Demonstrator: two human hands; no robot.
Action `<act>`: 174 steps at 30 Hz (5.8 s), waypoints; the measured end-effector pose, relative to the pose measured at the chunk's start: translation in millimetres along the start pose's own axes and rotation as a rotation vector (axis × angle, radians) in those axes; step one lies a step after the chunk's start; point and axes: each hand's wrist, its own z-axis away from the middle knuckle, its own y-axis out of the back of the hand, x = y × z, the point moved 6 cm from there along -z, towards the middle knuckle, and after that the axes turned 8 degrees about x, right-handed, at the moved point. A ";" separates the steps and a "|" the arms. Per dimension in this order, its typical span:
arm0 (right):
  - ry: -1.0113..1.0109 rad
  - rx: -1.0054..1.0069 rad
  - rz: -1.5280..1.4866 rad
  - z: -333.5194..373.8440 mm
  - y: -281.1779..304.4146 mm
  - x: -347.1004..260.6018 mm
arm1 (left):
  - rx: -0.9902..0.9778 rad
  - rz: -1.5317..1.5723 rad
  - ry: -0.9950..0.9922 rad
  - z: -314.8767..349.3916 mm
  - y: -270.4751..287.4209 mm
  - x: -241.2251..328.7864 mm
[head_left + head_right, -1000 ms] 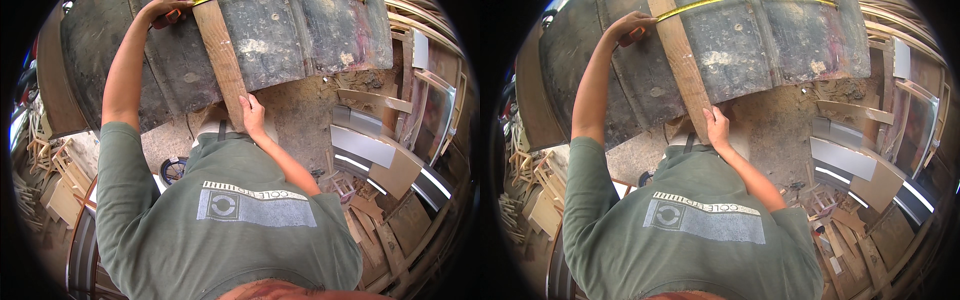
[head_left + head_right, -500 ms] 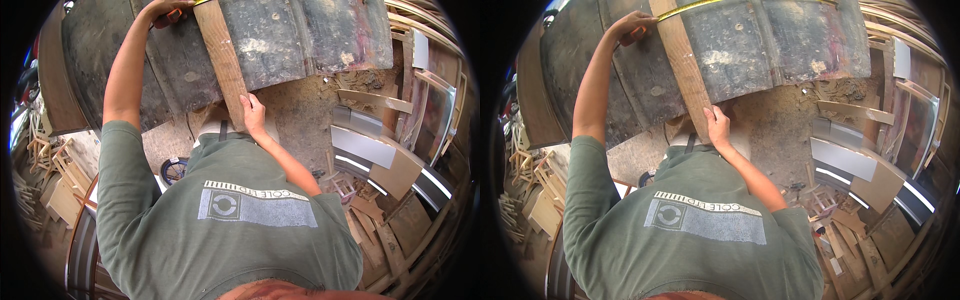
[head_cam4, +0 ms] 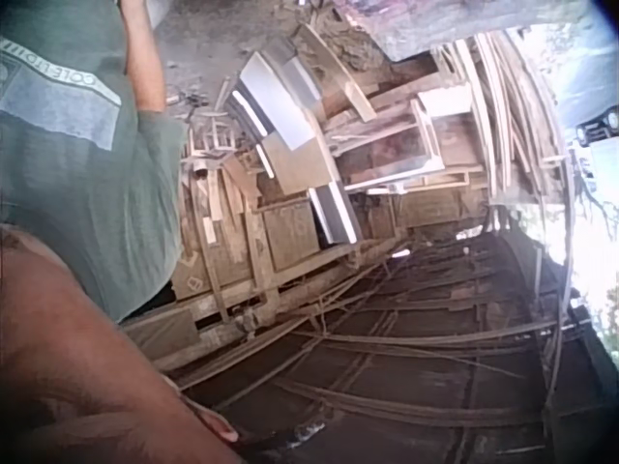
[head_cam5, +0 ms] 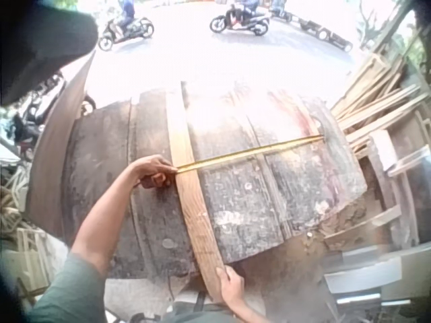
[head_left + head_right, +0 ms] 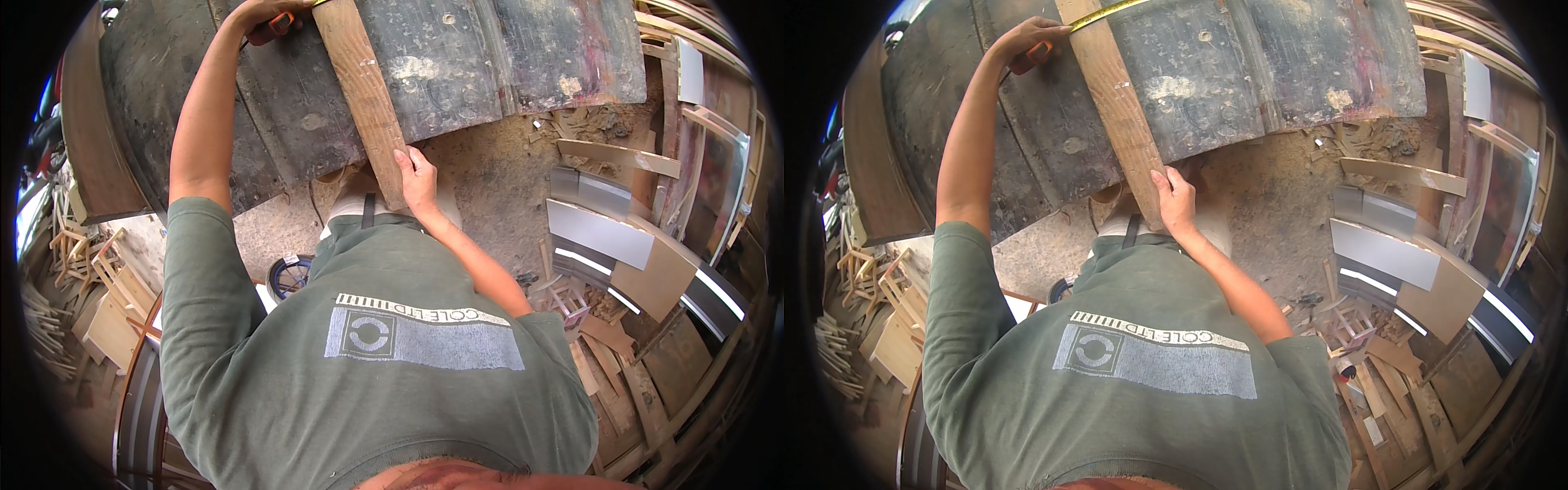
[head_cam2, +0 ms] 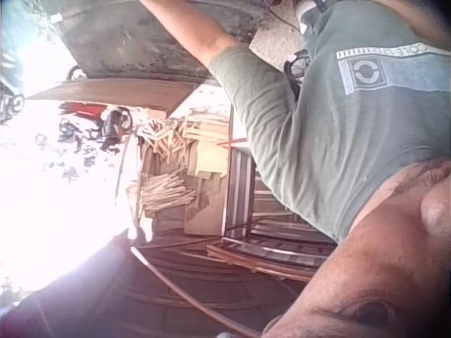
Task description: The person carries a white panel and aligns it within a wooden furniture frame. They then move to a workbench and measure a wooden board using a tape measure before returning to fit the white panel into the frame again.
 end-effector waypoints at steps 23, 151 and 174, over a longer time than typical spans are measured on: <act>0.058 -0.025 0.095 -0.8 1.2 -2.4 | -0.024 0.015 0.042 2.1 -1.0 4.0; -0.435 0.249 -0.495 -652.8 135.5 -95.0 | 0.020 0.020 0.109 -53.4 100.2 29.5; -0.426 0.266 -0.485 -652.9 146.2 -95.9 | -0.004 -0.024 0.079 -60.6 97.8 34.1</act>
